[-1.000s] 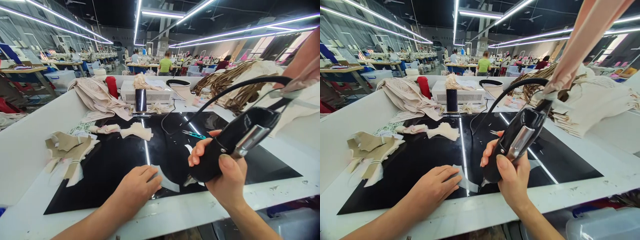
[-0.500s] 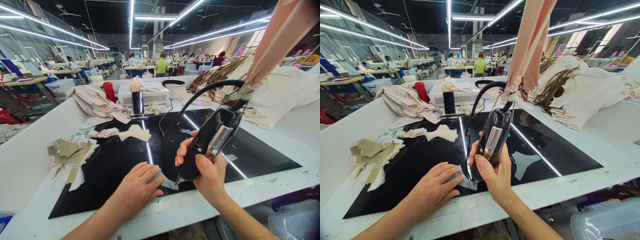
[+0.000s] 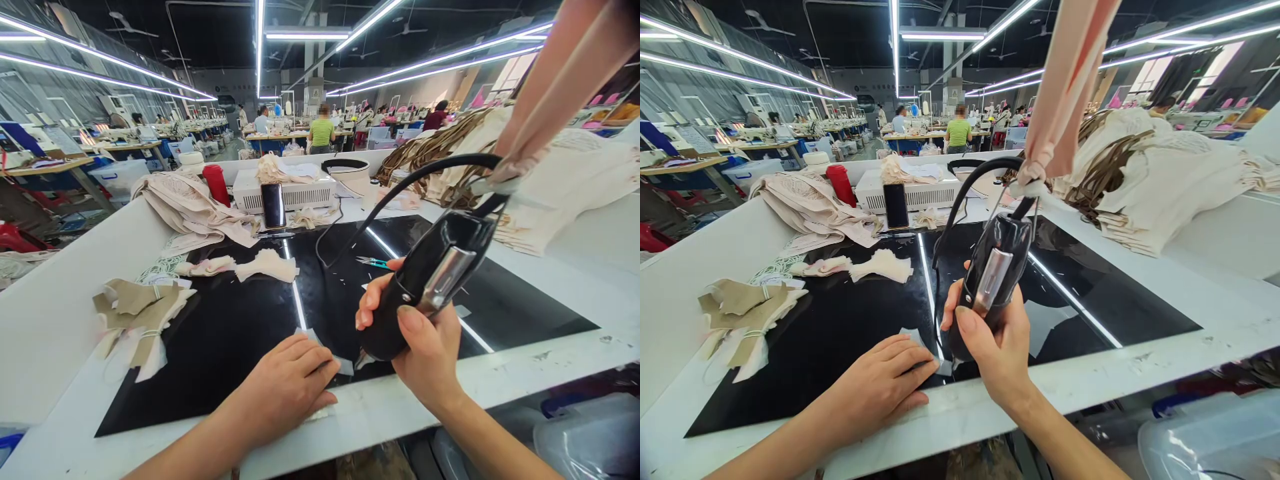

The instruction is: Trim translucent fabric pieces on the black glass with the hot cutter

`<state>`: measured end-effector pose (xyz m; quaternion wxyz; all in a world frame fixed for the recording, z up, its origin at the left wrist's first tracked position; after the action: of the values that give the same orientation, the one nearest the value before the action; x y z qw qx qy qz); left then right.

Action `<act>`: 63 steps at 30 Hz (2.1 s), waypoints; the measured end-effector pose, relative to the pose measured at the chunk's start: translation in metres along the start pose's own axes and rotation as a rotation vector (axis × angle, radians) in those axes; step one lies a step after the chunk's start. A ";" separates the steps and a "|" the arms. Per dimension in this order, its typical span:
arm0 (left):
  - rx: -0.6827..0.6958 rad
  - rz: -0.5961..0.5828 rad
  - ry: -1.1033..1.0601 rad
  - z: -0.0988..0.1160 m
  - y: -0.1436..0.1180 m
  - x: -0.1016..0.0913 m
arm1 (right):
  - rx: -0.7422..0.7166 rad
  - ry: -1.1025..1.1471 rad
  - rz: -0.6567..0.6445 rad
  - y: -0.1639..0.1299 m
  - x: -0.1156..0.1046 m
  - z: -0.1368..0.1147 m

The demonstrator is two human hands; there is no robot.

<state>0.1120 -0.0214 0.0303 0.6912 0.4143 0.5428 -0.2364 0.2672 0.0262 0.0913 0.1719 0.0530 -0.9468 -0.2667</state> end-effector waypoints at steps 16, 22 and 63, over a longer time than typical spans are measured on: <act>0.007 0.009 0.002 0.002 0.001 -0.002 | -0.011 -0.002 -0.008 0.004 0.004 0.005; 0.007 -0.001 -0.015 0.003 0.002 -0.002 | -0.014 -0.033 0.004 0.004 0.000 0.005; -0.561 0.036 -0.335 -0.049 -0.075 -0.034 | 0.013 0.138 -0.141 0.009 0.089 0.024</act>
<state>0.0169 -0.0260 0.0358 0.8621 0.1726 0.4582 -0.1303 0.1754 0.0289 0.1032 0.2174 0.1388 -0.9284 -0.2675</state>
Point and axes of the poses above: each hand's wrist, its own y-axis towards the middle knuckle, its own x-axis out of the palm, z = x × y, the point moved 6 cm from there along y, towards the middle knuckle, and after that the axes turned 3 degrees about -z, right-handed, at the moved point
